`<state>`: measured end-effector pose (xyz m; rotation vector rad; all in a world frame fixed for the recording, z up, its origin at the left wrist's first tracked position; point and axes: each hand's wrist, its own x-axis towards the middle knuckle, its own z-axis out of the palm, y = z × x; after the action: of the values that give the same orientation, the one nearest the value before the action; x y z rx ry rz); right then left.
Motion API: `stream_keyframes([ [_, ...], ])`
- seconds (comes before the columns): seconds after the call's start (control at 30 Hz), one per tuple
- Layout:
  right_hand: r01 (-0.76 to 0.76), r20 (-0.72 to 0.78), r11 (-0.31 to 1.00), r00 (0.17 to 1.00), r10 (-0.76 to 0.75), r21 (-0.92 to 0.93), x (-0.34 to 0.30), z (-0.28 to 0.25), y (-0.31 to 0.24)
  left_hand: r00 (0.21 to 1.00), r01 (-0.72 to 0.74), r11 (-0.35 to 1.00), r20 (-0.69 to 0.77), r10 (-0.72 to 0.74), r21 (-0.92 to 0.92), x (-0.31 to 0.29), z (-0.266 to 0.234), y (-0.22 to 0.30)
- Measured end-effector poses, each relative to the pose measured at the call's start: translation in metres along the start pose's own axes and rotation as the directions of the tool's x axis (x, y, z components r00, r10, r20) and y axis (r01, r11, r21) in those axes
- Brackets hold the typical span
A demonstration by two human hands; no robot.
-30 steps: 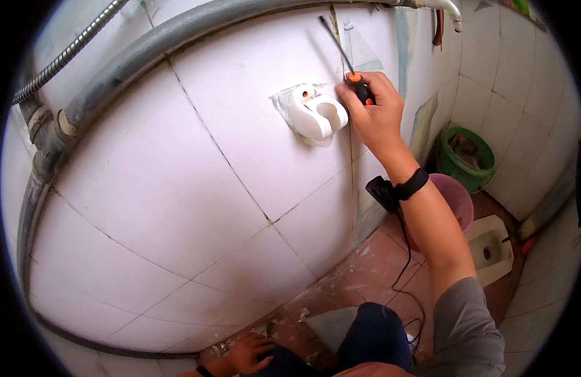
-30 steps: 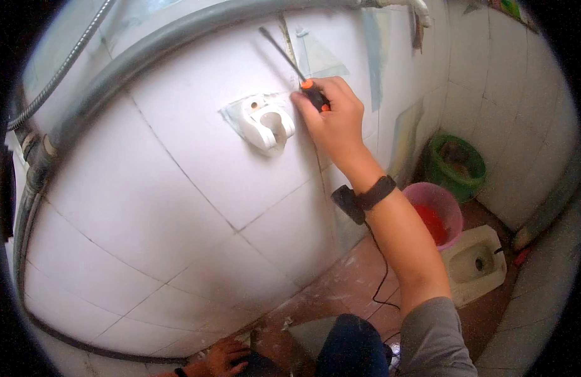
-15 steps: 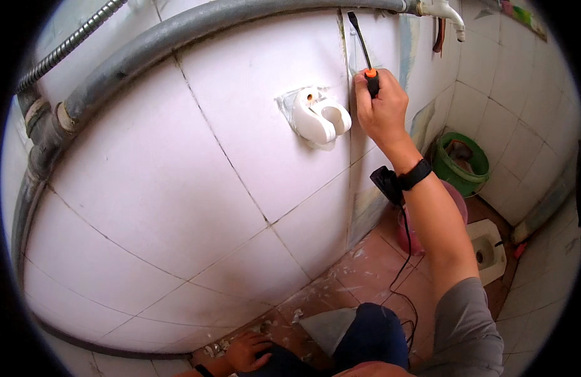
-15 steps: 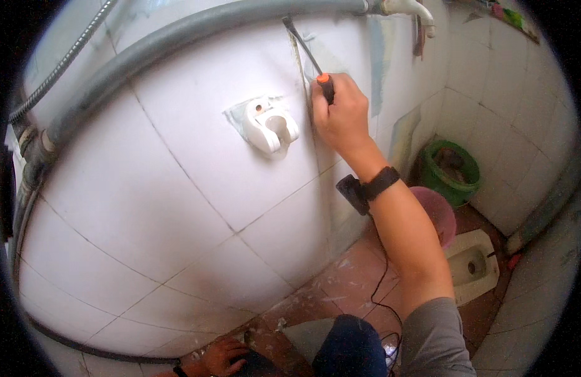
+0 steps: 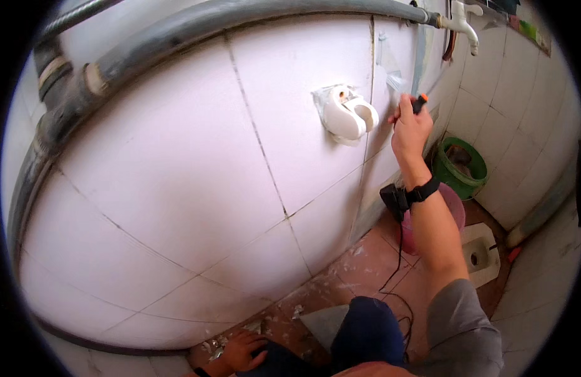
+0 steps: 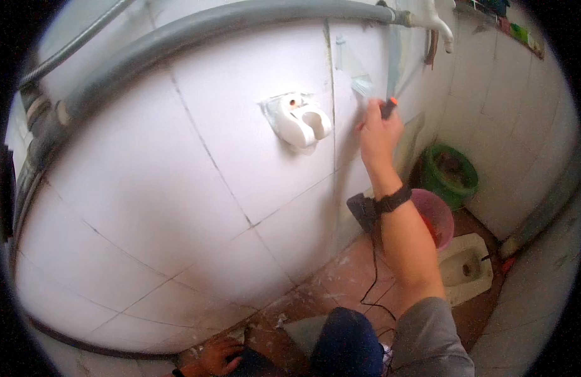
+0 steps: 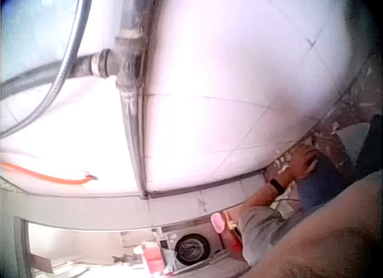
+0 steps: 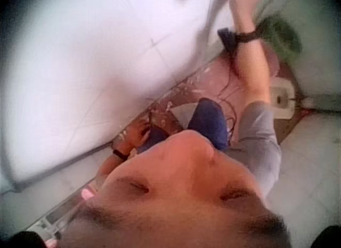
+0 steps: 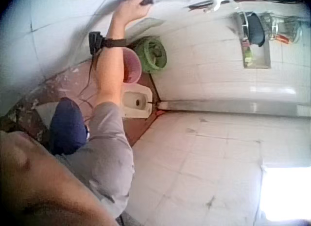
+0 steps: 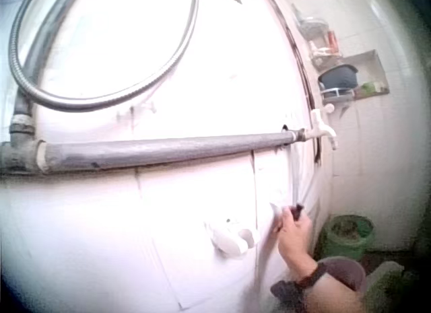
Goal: The person uses a screwdriver to scrape out old material or dirt from the tile joints on a bathroom wall, moving along different sections of the tile grout lines.
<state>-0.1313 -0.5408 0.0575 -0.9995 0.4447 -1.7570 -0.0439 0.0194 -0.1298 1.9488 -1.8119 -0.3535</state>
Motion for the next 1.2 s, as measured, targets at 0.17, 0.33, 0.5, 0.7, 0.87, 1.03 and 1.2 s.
stream_keyframes([
  [0.17,0.039,-0.026,0.967,0.999,-0.047,-0.251,-0.027,-0.056,0.018,0.953,0.069,0.998,0.296,-0.069,0.011,-0.004,-0.002,0.01],
  [0.33,-0.045,0.213,0.933,0.969,0.129,-0.358,-0.084,-0.082,-0.018,0.984,-0.171,0.984,-0.046,0.173,0.054,-0.005,0.006,0.014],
  [0.5,0.034,0.625,0.784,0.625,0.468,-0.62,-0.182,-0.135,-0.043,0.957,0.018,0.997,0.29,0.003,-0.071,0.02,0.008,0.005],
  [0.7,-0.165,0.621,0.622,0.066,0.781,-0.765,-0.286,-0.157,-0.095,0.947,0.322,0.795,0.177,-0.269,-0.514,0.102,-0.028,0.113],
  [0.87,-0.592,0.449,0.37,0.016,0.894,-0.716,-0.337,-0.155,-0.155,0.876,0.406,0.846,0.41,-0.253,-0.345,0.118,-0.058,0.162],
  [1.03,-0.714,0.252,-0.021,-0.274,0.928,-0.7,-0.311,-0.145,-0.219,0.783,0.553,0.774,0.511,-0.354,-0.31,0.134,-0.092,0.222],
  [1.2,-0.876,0.108,-0.083,-0.152,0.982,-0.475,-0.263,-0.16,-0.274,0.671,0.647,0.763,0.468,-0.576,0.011,0.111,-0.104,0.221],
])
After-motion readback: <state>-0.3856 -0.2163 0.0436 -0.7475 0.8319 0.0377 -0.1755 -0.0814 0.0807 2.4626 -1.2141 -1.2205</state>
